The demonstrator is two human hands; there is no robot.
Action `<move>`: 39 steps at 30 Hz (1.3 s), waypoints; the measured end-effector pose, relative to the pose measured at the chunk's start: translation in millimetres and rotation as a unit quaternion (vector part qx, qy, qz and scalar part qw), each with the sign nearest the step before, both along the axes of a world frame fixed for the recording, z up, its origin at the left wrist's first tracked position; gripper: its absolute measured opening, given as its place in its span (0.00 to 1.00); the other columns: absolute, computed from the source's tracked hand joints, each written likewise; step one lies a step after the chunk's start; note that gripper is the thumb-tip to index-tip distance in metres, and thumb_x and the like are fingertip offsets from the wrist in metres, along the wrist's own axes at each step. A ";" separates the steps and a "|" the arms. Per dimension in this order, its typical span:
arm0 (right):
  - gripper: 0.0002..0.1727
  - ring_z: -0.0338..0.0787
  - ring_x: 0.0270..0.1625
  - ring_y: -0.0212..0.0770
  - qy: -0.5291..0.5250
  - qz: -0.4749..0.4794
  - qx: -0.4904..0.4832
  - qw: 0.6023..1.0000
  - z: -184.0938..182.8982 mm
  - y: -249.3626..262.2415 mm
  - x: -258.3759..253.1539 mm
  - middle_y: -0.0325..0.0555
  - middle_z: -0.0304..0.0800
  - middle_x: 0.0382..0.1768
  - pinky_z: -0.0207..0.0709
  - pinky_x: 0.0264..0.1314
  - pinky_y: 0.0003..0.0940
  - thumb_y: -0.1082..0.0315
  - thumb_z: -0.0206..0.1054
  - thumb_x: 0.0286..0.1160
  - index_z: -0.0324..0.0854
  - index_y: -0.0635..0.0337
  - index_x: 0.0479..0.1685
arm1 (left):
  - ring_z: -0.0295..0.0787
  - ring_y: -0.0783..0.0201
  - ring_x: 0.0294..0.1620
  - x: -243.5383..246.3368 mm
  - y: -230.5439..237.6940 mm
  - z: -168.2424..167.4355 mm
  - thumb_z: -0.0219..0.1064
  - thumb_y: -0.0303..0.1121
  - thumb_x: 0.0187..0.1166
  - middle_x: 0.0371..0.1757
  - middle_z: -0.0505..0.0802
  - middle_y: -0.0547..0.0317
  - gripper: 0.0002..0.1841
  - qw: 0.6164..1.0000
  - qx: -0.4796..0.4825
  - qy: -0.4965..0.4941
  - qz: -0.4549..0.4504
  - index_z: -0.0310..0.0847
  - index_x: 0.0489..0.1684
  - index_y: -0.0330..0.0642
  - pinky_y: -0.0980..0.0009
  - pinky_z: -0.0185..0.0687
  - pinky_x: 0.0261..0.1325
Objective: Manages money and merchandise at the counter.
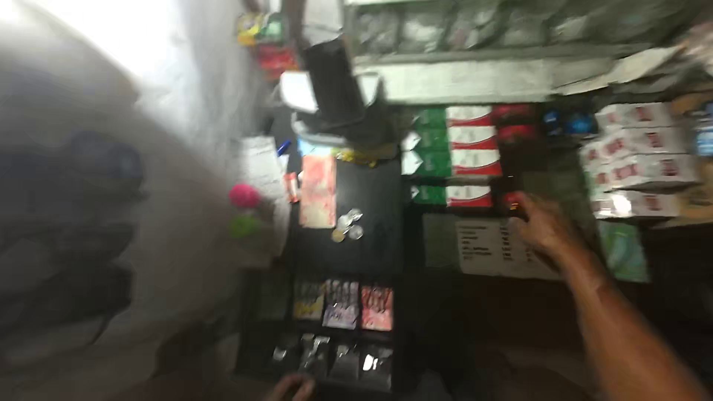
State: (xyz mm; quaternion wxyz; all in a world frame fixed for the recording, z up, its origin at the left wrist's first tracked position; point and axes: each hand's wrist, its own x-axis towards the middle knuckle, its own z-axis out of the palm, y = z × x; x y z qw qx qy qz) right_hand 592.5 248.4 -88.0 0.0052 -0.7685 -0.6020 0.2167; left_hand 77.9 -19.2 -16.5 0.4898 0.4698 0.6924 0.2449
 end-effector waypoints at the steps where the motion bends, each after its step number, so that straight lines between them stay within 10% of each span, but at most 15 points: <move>1: 0.39 0.66 0.82 0.80 0.000 0.014 0.005 1.000 -6.8 -4.3 -0.1 0.71 0.68 0.83 0.61 0.77 0.80 0.66 0.72 0.78 0.62 0.60 0.90 | 0.93 0.71 0.43 -3.3 -5.2 -4.3 0.67 0.27 0.80 0.41 0.96 0.53 0.10 1.000 0.014 0.006 -0.002 0.88 0.47 0.26 0.70 0.90 0.55; 5: 0.33 0.71 0.78 0.81 0.064 -0.049 0.097 0.992 -7.2 -49.5 -0.8 0.83 0.72 0.74 0.61 0.78 0.77 0.64 0.66 0.84 0.64 0.69 0.85 | 0.94 0.75 0.44 -11.0 -12.7 -17.3 0.69 0.35 0.80 0.43 0.97 0.59 0.12 0.997 0.068 0.004 -0.022 0.91 0.46 0.34 0.74 0.91 0.55; 9: 0.34 0.86 0.59 0.47 0.218 -0.133 0.258 0.932 11.0 -109.6 -15.9 0.72 0.79 0.66 0.81 0.64 0.40 0.57 0.61 0.81 0.67 0.78 0.78 | 0.94 0.74 0.46 -22.4 -20.5 -18.6 0.69 0.37 0.81 0.44 0.97 0.57 0.13 0.992 0.101 -0.034 -0.071 0.92 0.47 0.35 0.74 0.89 0.58; 12: 0.37 0.86 0.55 0.28 0.260 -0.009 0.305 0.916 57.4 -156.2 -89.0 0.67 0.81 0.62 0.82 0.59 0.23 0.59 0.65 0.76 0.65 0.85 0.74 | 0.94 0.74 0.44 -29.9 -23.1 -15.7 0.68 0.37 0.83 0.44 0.97 0.56 0.14 0.980 0.141 -0.105 -0.092 0.90 0.50 0.34 0.75 0.91 0.54; 17: 0.32 0.84 0.71 0.44 0.312 0.263 0.223 0.885 87.6 -243.4 -280.1 0.58 0.87 0.66 0.77 0.76 0.34 0.49 0.72 0.71 0.81 0.58 0.73 | 0.93 0.71 0.43 -58.1 -20.8 -12.2 0.66 0.53 0.82 0.52 0.95 0.60 0.37 0.951 0.098 -0.281 -0.088 0.67 0.79 0.32 0.70 0.93 0.46; 21: 0.34 0.86 0.67 0.42 0.438 0.305 0.168 0.829 63.4 -294.4 -379.7 0.56 0.84 0.64 0.83 0.70 0.32 0.56 0.80 0.65 0.80 0.58 0.73 | 0.91 0.74 0.52 -89.7 -43.2 -8.8 0.70 0.37 0.81 0.58 0.93 0.53 0.25 0.951 0.133 -0.254 -0.119 0.77 0.71 0.28 0.73 0.89 0.59; 26: 0.33 0.90 0.56 0.25 0.564 0.147 0.103 0.806 58.5 -303.8 -431.4 0.44 0.89 0.64 0.88 0.56 0.23 0.61 0.76 0.72 0.75 0.68 0.76 | 0.91 0.77 0.44 -129.2 -68.8 -12.1 0.73 0.28 0.76 0.49 0.94 0.65 0.16 0.949 0.197 -0.247 0.016 0.81 0.59 0.34 0.77 0.91 0.49; 34: 0.21 0.93 0.54 0.29 0.588 0.033 0.087 0.803 72.3 -299.9 -481.9 0.42 0.94 0.54 0.88 0.59 0.26 0.76 0.62 0.78 0.76 0.76 0.69 | 0.92 0.75 0.44 -153.2 -70.0 -9.2 0.71 0.28 0.77 0.48 0.94 0.57 0.19 0.954 0.175 -0.244 0.010 0.78 0.62 0.27 0.77 0.90 0.49; 39: 0.39 0.92 0.54 0.30 0.608 0.132 -0.005 0.783 69.1 -288.7 -481.2 0.47 0.89 0.63 0.89 0.55 0.28 0.70 0.71 0.74 0.60 0.75 0.84 | 0.91 0.74 0.43 -168.6 -62.8 -13.7 0.69 0.29 0.79 0.50 0.93 0.56 0.17 0.949 0.233 -0.214 -0.004 0.81 0.61 0.28 0.76 0.91 0.47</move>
